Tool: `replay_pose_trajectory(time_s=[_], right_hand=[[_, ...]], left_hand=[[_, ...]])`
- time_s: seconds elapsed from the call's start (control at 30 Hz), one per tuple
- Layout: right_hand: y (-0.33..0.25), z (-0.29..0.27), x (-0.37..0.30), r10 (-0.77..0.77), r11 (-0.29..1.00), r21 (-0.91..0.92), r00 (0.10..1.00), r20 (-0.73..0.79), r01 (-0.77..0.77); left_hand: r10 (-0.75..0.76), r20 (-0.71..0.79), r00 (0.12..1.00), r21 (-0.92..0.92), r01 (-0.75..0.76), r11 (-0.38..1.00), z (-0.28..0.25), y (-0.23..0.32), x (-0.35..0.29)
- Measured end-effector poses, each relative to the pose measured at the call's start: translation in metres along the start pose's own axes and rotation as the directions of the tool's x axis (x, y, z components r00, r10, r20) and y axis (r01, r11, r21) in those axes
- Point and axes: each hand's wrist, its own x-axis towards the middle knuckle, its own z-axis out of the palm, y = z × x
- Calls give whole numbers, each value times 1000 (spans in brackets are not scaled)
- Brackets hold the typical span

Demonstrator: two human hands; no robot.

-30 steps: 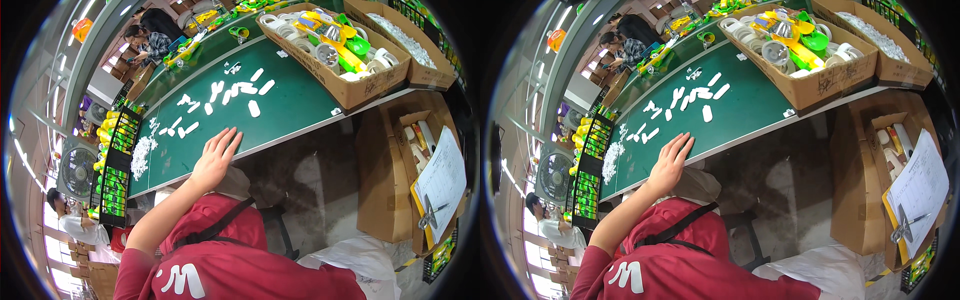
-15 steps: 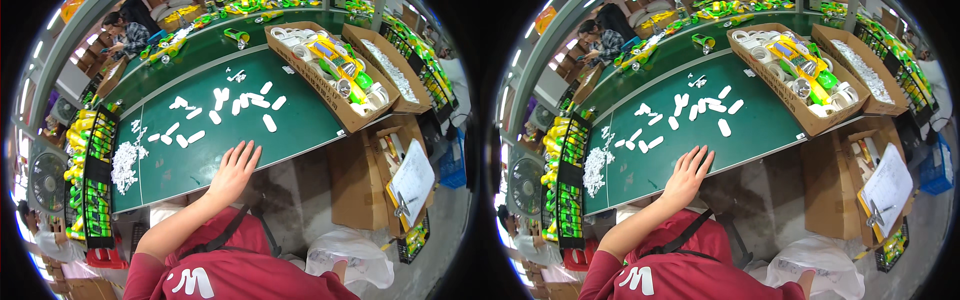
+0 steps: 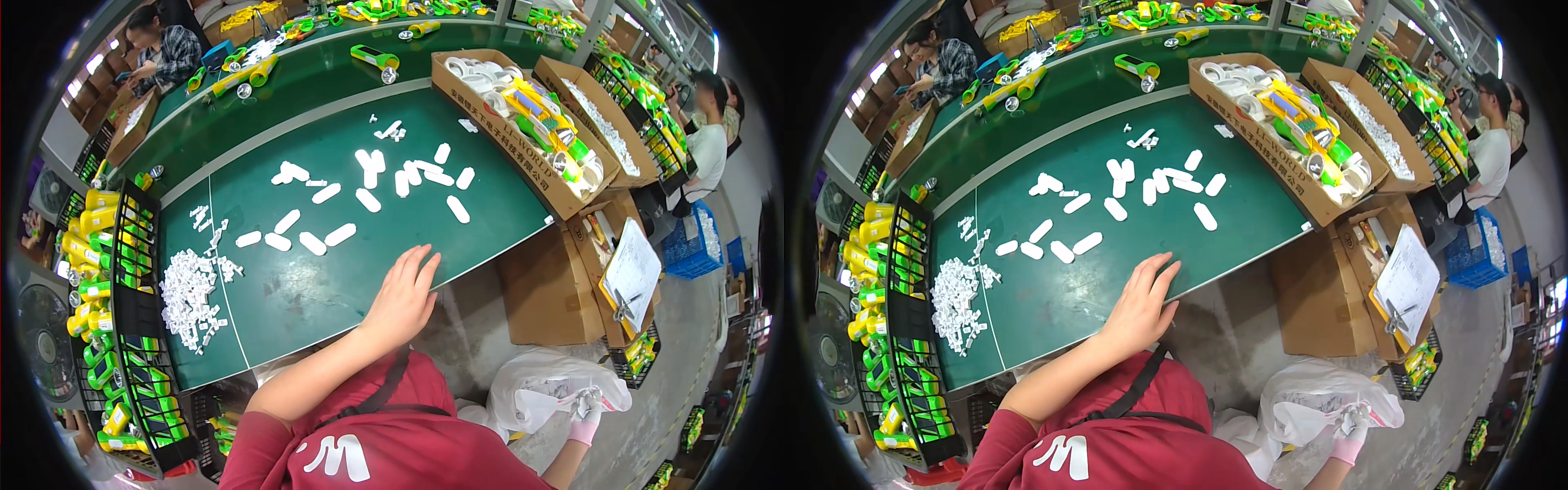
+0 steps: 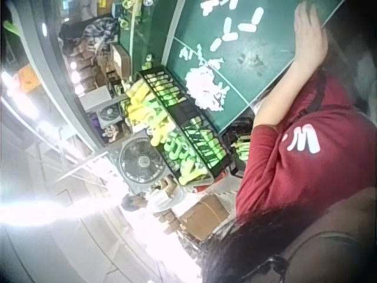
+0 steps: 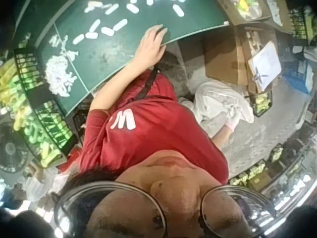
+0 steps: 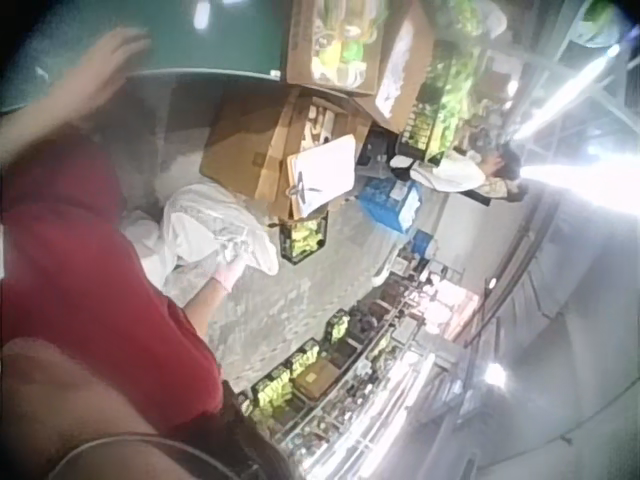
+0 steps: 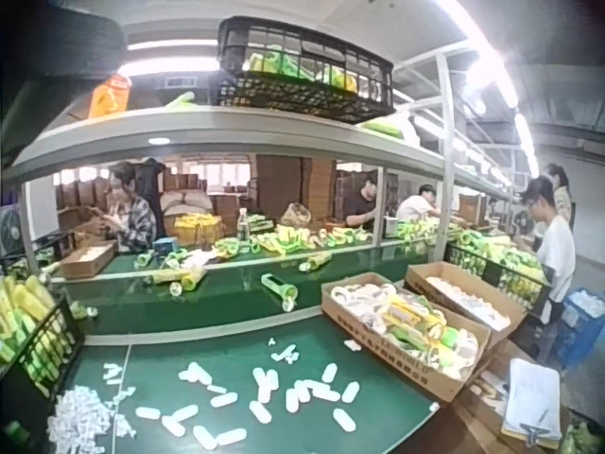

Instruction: The person assembles flashlights by attaching plastic switch covers to the flashlight bodies, closing the casing halves, and placing finished flashlights onto the conveyor shelf. The person also pours small plastic switch components from a cardboard box onto the table.

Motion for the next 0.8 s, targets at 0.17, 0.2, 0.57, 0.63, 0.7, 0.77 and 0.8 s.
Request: replay_pose_trajectory(time_s=[0.17,0.2,0.57,0.63,0.7,0.77,0.8], right_hand=[[-59,60,-26,-180,978,-54,947,265,201],[-68,101,-47,-211,958,-122,923,320,261],[56,501,-146,361,895,-420,308,880,152],[81,534,-144,392,818,-464,260,882,341],[91,558,-134,548,733,-564,162,821,380],[104,572,-131,518,697,-532,176,837,481],[110,577,-131,488,646,-499,190,852,577]], left_hand=[[-40,-99,994,-127,27,992,-33,-14,-17],[-46,-122,991,-155,27,987,-39,-18,-22],[-225,-293,929,-193,173,966,-102,-54,-78],[-288,-324,901,-163,247,955,-109,-61,-87],[-296,-350,889,-152,258,954,-113,-68,-95],[-354,-352,866,-160,317,935,-113,-74,-102],[-357,-349,866,-161,320,934,-113,-77,-103]])
